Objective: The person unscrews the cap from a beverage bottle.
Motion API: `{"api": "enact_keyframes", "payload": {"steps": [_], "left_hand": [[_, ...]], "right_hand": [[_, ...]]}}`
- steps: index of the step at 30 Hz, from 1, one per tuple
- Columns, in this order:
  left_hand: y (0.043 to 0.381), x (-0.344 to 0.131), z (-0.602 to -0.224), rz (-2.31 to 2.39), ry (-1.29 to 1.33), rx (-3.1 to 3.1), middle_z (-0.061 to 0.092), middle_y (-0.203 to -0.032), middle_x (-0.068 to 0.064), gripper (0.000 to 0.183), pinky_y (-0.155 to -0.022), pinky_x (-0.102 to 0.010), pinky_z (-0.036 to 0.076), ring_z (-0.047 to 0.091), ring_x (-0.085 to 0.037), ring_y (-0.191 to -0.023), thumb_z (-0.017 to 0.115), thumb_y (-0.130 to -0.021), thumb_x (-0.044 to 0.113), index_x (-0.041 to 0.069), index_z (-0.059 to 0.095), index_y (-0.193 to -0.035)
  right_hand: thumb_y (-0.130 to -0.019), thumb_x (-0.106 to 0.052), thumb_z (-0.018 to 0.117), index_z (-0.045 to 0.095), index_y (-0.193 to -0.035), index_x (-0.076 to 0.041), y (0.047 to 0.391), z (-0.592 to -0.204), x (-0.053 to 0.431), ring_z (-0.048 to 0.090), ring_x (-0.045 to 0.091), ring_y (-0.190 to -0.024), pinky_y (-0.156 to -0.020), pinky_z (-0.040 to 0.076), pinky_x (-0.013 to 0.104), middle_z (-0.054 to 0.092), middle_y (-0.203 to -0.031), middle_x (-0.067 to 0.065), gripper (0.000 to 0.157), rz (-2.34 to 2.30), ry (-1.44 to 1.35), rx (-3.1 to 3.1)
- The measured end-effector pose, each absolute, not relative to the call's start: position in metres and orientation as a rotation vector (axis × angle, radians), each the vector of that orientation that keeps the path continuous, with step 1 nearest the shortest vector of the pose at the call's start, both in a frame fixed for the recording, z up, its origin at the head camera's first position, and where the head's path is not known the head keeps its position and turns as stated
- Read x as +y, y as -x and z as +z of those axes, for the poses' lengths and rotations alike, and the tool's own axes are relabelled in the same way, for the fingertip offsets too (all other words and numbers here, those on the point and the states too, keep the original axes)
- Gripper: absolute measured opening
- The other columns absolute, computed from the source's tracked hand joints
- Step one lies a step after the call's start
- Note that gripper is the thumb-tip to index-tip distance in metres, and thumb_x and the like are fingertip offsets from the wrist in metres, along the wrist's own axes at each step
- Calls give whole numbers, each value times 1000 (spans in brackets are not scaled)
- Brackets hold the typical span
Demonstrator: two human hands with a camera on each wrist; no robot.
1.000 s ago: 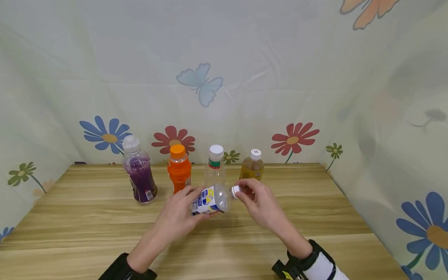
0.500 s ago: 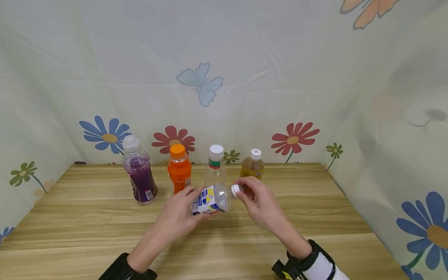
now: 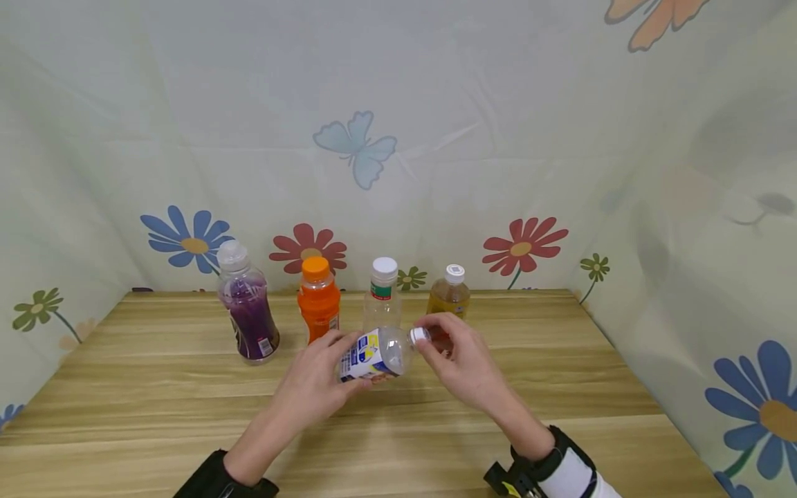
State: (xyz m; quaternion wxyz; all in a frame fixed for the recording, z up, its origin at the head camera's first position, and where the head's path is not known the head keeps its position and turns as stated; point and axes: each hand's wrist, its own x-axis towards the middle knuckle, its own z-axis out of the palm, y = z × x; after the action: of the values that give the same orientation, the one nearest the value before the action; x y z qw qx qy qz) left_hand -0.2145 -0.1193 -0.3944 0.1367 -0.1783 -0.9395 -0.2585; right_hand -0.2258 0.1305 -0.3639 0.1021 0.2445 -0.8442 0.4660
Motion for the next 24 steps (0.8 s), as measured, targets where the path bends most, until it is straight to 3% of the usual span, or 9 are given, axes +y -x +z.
{"api": "enact_keyframes", "payload": {"steps": [9,24], "left_hand": [[214,-118,-394,-747,528,-2710,66,-119,-5,70,-85,-42,53,61,-20,-97,93,-75,32,9,66,-136],[213,-118,-395,-709,557,-2697,66,-123,-7,71,-89,-46,52,63,-25,-104,94,-75,29,7,65,-136]], "right_hand": [[-98,-21,73,71,-111,-5,229,-363,130,61,16,-81,-69,55,29,66,-92,0,21,1325,-500,-2609],[-96,-10,73,69,-113,1,227,-362,132,61,16,-79,-68,55,27,65,-93,5,21,1387,-561,-2595]]}}
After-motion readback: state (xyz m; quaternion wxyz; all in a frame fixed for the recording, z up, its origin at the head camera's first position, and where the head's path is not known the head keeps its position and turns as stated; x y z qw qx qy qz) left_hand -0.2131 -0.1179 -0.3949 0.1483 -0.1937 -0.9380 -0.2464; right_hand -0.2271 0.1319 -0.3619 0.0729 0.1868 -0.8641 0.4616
